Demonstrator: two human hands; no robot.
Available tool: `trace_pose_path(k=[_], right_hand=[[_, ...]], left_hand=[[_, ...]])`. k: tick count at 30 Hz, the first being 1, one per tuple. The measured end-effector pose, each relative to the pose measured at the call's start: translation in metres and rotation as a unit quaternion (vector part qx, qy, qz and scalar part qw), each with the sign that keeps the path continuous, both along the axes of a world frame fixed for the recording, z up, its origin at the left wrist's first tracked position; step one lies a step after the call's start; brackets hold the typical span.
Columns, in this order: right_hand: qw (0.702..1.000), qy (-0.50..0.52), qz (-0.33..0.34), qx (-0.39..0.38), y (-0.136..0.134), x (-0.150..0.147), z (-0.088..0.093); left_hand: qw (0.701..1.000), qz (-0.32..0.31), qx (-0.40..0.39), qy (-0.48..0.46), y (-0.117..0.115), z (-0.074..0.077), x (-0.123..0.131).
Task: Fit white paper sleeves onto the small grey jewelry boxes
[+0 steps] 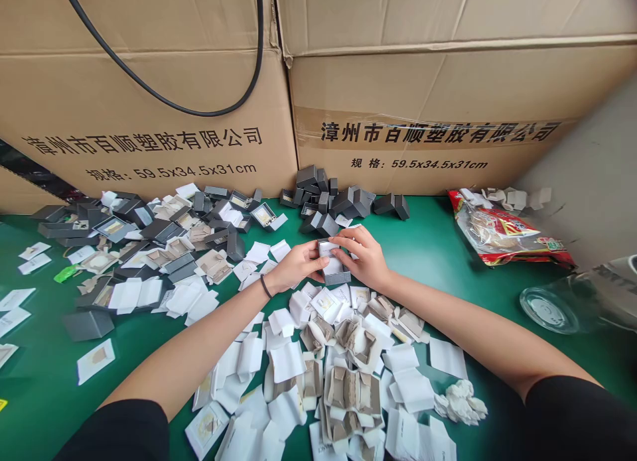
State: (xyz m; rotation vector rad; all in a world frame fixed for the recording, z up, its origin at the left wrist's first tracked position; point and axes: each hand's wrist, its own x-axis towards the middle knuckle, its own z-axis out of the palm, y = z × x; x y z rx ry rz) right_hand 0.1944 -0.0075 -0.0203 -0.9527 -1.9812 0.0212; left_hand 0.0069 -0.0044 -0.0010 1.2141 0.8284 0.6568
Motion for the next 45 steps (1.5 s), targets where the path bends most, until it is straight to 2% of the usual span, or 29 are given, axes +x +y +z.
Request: trace_pose_path(k=[5,10,22,31,35,40,45], right_hand=[[0.999,0.007,0.005,0.035,-0.001,0.001,0.004],[0.996,0.050,0.019,0.067,-0.005,-0.001,0.013],[0.996,0.065,0.052,0.031,0.000,0.000,0.010],[0.999,0.031,0.028,0.023,0.002,0.001,0.008],[0.998,0.044,0.036,-0.004,0.003,0.001,0.006],[0.994,0.063,0.037,-0.082,0.002,0.001,0.003],[0.991,0.064,0.049,-0.107,-0.001,0.000,0.004]], left_hand=[[0.999,0.005,-0.028,-0.017,0.000,0.002,0.000],[1.000,0.001,-0.018,0.004,-0.001,0.003,0.001],[1.000,-0.009,0.025,0.017,0.001,-0.003,0.001],[0.998,-0.005,0.053,0.034,0.001,-0.002,0.002],[0.997,-0.011,0.059,0.038,0.001,-0.003,0.002],[0.996,-0.024,0.076,0.043,0.000,-0.004,0.001],[0.990,-0.055,0.123,0.042,-0.001,-0.004,-0.002]])
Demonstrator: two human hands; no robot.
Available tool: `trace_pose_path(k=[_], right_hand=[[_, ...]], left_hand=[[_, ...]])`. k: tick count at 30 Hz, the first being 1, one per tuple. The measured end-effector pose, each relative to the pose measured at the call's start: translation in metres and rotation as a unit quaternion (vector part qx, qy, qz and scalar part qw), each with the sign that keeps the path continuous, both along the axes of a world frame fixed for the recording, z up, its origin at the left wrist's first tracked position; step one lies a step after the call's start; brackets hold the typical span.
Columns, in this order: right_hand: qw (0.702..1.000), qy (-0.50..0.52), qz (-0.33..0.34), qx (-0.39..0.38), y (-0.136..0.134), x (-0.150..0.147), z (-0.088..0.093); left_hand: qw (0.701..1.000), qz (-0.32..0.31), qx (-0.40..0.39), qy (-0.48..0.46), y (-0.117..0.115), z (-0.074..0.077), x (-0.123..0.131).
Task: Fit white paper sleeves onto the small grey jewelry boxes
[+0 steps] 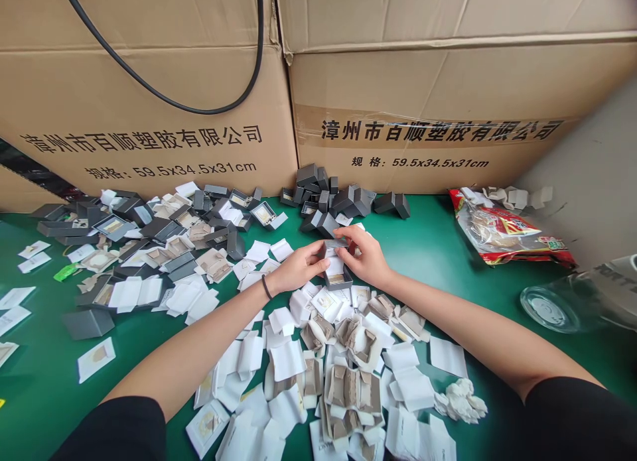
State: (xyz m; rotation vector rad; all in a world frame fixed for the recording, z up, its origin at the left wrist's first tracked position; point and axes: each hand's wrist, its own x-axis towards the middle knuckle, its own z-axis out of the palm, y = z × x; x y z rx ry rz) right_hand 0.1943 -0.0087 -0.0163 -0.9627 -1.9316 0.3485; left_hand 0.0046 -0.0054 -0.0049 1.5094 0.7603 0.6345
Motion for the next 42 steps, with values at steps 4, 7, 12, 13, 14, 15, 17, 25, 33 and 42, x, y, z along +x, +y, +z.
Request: trace_pose_path(k=[4,7,12,13,14,15,17,25,33,42], right_hand=[[0.999,-0.017,0.033,0.029,-0.002,0.000,0.000],[0.997,-0.046,0.034,0.058,-0.002,0.000,-0.001],[0.995,-0.058,0.020,0.072,-0.006,-0.001,-0.002],[0.996,-0.056,0.020,0.069,-0.007,-0.002,-0.002],[0.996,-0.055,0.021,0.066,-0.008,-0.002,-0.003],[0.996,-0.055,0.022,0.063,-0.009,-0.003,-0.003],[0.996,-0.058,0.021,0.058,-0.008,-0.003,-0.002],[0.993,-0.052,-0.041,0.103,-0.002,0.001,0.005],[0.964,-0.226,-0.138,-0.022,0.006,0.003,-0.012],[0.995,-0.054,-0.077,-0.018,0.007,0.003,-0.007]], left_hand=[[0.999,-0.012,0.035,-0.021,-0.001,0.000,0.000],[0.998,-0.008,0.062,-0.010,-0.002,0.001,0.000],[0.992,-0.001,0.122,0.020,-0.001,-0.001,-0.002],[0.991,-0.002,0.129,0.022,-0.001,-0.001,-0.002],[0.991,-0.003,0.133,0.022,-0.001,-0.002,-0.002],[0.991,-0.001,0.135,0.020,-0.002,-0.002,-0.002],[0.991,0.013,0.134,0.010,-0.002,-0.003,0.000],[0.984,0.131,0.120,0.009,0.000,0.002,0.002],[0.986,0.162,0.009,-0.041,0.000,0.006,0.001],[0.989,0.121,0.080,0.018,0.002,0.008,-0.001]])
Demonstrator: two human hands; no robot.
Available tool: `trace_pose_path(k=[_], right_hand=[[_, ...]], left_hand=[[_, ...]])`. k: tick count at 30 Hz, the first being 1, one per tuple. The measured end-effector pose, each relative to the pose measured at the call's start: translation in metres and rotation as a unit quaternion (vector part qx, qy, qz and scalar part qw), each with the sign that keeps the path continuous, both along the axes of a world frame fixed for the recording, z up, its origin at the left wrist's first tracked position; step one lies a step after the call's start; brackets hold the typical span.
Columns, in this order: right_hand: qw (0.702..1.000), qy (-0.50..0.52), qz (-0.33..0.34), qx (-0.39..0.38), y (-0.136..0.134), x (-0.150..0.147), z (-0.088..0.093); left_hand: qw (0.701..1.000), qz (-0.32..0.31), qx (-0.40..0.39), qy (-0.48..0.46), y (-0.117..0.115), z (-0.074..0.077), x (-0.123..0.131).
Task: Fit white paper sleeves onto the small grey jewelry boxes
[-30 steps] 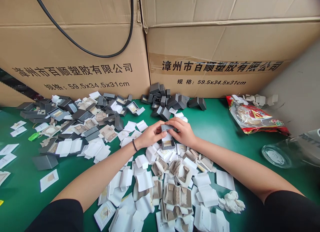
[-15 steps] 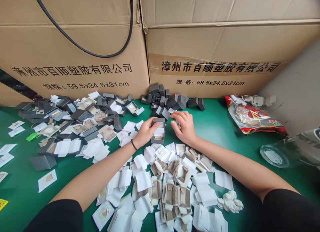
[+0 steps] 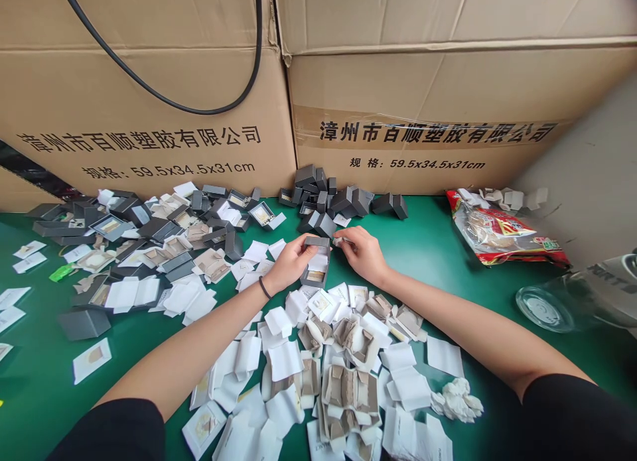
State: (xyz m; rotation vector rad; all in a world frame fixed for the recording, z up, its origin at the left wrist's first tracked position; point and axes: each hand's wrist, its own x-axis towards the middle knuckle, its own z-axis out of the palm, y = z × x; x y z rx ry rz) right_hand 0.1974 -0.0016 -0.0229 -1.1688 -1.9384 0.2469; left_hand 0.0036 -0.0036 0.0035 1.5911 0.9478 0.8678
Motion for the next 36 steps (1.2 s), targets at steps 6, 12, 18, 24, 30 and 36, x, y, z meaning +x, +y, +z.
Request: trace_pose_path(k=[6,12,18,24,30,36], right_hand=[[0.993,0.111,0.038,-0.019,-0.0029,-0.0024,0.0047],[0.976,0.195,0.034,-0.096,-0.0034,-0.0024,0.0049],[0.941,0.285,0.066,-0.168,0.0009,-0.0046,0.0011],[0.933,0.277,0.106,-0.204,0.0021,-0.0044,0.0006],[0.941,0.264,0.092,-0.191,0.0012,-0.0037,0.0007],[0.953,0.252,0.035,-0.162,0.0024,-0.0019,-0.0022]], left_hand=[[0.998,-0.041,0.046,0.017,0.0017,-0.0042,-0.0026],[0.999,-0.019,0.045,0.021,0.0019,-0.0063,-0.0033],[0.999,-0.051,0.014,-0.004,0.0005,-0.0054,-0.0019],[0.998,0.026,0.045,0.023,0.0002,-0.0043,-0.0010],[0.996,0.061,0.055,0.025,-0.0011,-0.0022,0.0012],[0.996,0.056,0.052,0.040,0.0001,-0.0032,0.0010]])
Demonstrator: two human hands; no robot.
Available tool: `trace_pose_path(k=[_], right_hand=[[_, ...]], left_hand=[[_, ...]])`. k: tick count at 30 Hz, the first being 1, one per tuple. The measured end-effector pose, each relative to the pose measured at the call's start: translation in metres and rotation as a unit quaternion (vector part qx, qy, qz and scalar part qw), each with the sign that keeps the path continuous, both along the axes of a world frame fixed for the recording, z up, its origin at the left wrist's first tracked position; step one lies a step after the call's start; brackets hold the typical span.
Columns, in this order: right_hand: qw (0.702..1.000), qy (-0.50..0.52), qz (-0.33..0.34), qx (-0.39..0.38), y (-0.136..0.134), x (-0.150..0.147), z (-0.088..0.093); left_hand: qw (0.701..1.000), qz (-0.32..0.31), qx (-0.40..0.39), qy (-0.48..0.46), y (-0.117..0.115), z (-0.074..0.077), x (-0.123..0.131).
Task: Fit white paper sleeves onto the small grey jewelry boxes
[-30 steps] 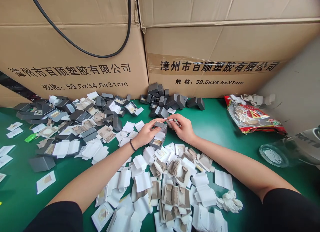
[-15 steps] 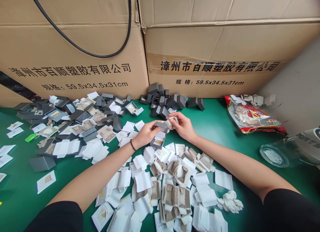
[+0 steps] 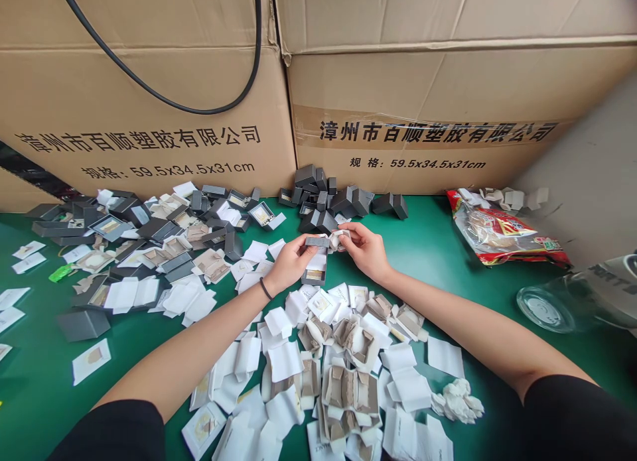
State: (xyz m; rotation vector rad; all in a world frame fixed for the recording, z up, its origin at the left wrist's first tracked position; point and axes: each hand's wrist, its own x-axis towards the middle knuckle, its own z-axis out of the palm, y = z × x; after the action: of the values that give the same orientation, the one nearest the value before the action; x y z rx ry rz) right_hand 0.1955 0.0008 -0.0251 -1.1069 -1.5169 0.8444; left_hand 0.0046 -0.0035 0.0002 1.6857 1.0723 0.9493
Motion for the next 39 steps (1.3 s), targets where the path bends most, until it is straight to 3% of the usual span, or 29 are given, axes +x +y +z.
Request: trace_pose_path(k=[11,18,30,39], right_hand=[[0.999,-0.012,-0.043,0.000,0.000,0.001,-0.003],[0.996,-0.054,-0.062,0.022,-0.001,0.001,0.000],[0.994,-0.052,0.067,0.064,-0.007,-0.001,0.012],[0.995,-0.036,0.091,0.011,-0.004,0.000,0.011]], left_hand=[[0.997,-0.075,-0.018,-0.023,0.000,-0.009,0.000],[0.997,-0.071,-0.011,-0.023,0.000,-0.009,0.000],[0.995,0.036,0.094,0.012,0.003,-0.010,-0.001],[0.977,-0.004,0.204,0.055,-0.002,-0.007,-0.001]])
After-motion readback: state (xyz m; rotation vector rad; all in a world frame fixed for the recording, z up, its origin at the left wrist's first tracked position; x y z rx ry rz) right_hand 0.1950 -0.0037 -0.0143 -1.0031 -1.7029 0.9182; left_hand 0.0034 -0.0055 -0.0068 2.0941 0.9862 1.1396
